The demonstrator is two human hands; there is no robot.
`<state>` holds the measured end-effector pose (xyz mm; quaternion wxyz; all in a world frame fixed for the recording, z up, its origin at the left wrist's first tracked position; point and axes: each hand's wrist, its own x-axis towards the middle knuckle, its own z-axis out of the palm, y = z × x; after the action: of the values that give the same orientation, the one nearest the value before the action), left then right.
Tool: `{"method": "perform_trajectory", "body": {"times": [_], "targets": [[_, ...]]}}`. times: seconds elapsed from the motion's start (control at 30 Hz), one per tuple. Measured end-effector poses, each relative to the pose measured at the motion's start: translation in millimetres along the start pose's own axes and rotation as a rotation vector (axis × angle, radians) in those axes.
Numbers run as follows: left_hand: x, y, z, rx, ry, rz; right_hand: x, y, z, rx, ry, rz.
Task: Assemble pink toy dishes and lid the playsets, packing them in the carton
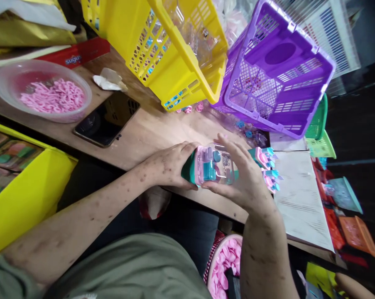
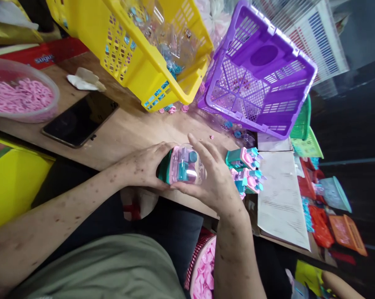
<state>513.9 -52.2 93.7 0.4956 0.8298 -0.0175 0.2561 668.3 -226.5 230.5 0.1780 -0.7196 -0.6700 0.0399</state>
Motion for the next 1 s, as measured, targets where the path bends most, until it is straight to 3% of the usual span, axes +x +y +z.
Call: {"method": "perform_trajectory", "body": {"times": [0.13, 0.23, 0.47, 0.67, 0.77, 1.0], "targets": [[0.3, 1.2, -1.4, -0.026, -0.020, -0.027, 4.9, -5.8, -3.3, -0.049, 0.011, -0.006], [0.4, 0.3, -0.5, 0.003, -0.013, -0.031, 3.6, 4.4, 0.4, -0.062, 0.019, -0.027], [-0.5, 3.6, 2.5, 0.143, 0.060, 0.029, -13.3, 30.6, 29.5, 0.297, 0.051, 0.030], [-2.7, 8.5, -3.6, 0.220, 0.256, 0.217, -21.2, 17.8, 42.7, 0.327, 0.140, 0.090], [-4.2, 10.4, -6.7, 0.238, 0.242, 0.221, -21.1, 9.9, 45.8, 0.321, 0.201, 0.073], [-6.2, 10.0, -8.4, 0.254, 0.262, 0.284, -19.0, 2.4, 46.7, 0.299, 0.199, 0.043]]}}
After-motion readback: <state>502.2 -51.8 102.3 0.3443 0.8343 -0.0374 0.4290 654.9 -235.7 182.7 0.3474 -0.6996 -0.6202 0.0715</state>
